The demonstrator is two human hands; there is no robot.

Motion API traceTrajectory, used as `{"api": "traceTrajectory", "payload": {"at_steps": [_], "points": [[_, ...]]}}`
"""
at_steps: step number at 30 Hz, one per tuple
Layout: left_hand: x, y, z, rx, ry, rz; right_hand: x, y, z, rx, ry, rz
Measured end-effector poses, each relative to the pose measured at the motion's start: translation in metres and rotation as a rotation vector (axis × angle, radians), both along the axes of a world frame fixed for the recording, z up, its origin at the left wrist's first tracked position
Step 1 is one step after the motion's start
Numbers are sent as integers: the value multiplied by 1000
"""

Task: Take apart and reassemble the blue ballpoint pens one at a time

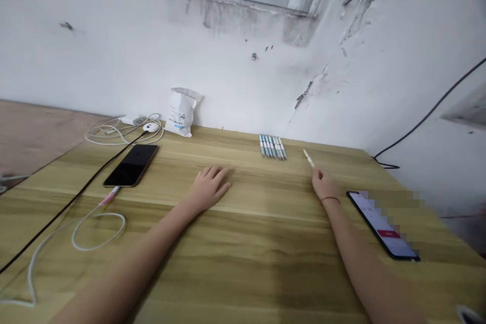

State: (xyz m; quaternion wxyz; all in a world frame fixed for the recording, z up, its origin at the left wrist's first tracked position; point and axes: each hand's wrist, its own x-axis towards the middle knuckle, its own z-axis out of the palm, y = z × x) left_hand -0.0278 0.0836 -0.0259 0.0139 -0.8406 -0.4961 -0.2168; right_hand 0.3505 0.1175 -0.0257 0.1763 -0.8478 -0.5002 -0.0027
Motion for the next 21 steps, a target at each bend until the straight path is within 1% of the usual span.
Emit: {"api": "traceTrajectory", "payload": {"at_steps": [4,5,8,12,15,18,21], "points": [[0,0,-1,13,5,1,-12,5,-2,-111,-163,137],[0,0,-1,18,6,3,-16,7,-2,-131,-186,170],[0,0,-2,30,3,5,-28,18,0,-155,-194,206],[0,-1,-3,37,3,6,-37,37,3,-177,-170,225],[0,-1,-4,50,3,11,-44,44,6,-186,-147,229],[-1,-2,-4,66,-13,16,-50,40,9,-183,-135,220],[-2,-5,0,96,-25,69,-55,29,12,-176,-133,199]]}}
